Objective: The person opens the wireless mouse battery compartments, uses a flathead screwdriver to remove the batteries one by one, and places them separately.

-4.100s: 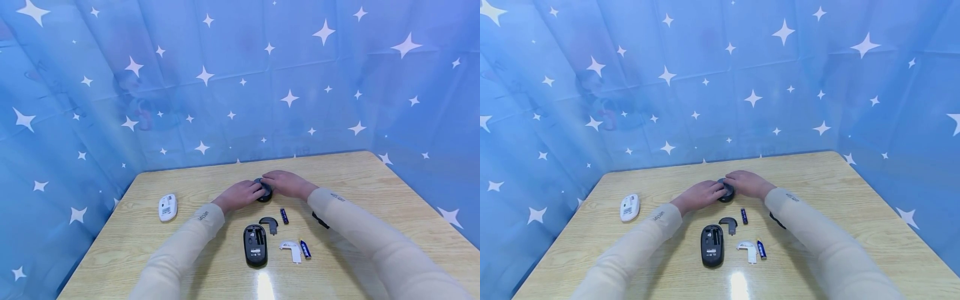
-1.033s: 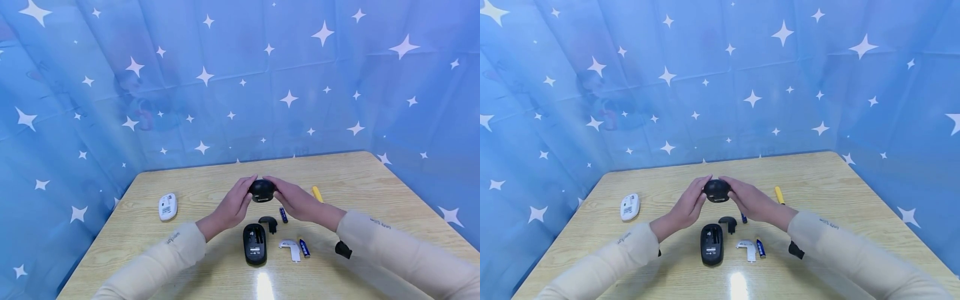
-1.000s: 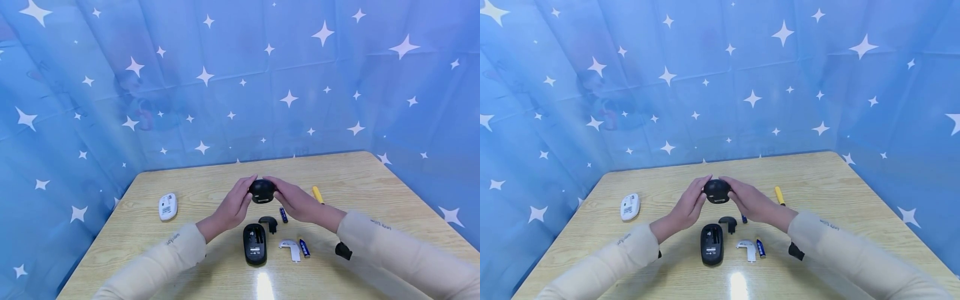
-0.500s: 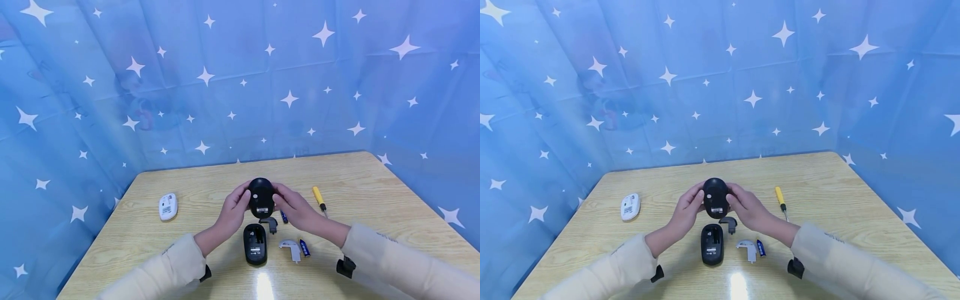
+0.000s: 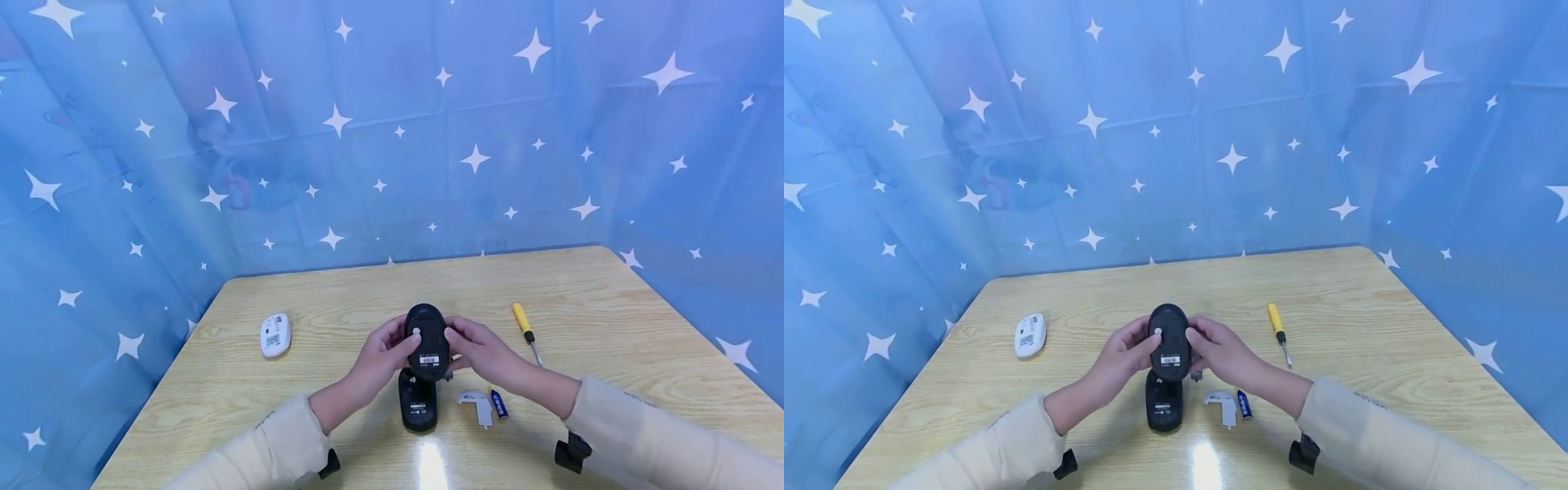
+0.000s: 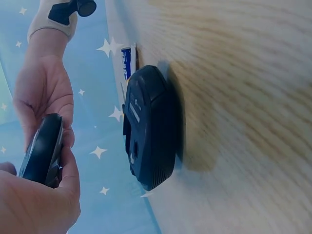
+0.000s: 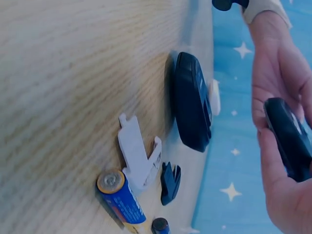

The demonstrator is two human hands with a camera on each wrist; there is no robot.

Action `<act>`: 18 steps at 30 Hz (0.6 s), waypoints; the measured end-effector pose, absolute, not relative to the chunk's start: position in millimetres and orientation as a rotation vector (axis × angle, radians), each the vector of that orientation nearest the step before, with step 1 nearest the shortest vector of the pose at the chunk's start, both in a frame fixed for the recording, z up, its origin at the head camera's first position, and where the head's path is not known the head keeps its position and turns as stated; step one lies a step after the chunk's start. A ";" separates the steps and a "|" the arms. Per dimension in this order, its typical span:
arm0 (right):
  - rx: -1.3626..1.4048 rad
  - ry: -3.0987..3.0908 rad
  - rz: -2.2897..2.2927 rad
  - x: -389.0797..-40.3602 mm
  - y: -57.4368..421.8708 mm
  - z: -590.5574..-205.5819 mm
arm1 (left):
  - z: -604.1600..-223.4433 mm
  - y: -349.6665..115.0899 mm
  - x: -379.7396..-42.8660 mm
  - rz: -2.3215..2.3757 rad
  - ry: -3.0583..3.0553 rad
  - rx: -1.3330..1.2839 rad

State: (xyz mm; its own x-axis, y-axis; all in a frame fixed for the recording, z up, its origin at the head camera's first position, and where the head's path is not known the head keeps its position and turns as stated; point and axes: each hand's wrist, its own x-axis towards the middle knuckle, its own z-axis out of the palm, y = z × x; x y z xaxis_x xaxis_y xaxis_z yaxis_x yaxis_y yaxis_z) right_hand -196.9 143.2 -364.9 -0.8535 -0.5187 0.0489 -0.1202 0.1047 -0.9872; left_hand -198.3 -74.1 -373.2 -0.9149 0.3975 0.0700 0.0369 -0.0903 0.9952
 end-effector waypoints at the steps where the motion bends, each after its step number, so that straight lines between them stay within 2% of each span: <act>1: -0.614 2.067 -1.808 -196.2 143.3 -364.5 | -374.0 -74.1 -198.3 2.087 1.940 0.471; 18: -0.571 1.985 -1.800 -187.9 140.8 -367.3 | -384.8 -76.1 -194.0 2.073 1.971 0.441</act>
State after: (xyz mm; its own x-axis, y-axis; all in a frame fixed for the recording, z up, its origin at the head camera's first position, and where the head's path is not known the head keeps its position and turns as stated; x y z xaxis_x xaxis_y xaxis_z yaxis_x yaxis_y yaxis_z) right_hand -187.9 140.8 -367.3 -0.8369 -0.5469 -0.0209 -0.0327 0.0881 -0.9956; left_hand -194.0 -76.1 -384.8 -0.9238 0.3797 0.0481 0.0290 -0.0559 0.9980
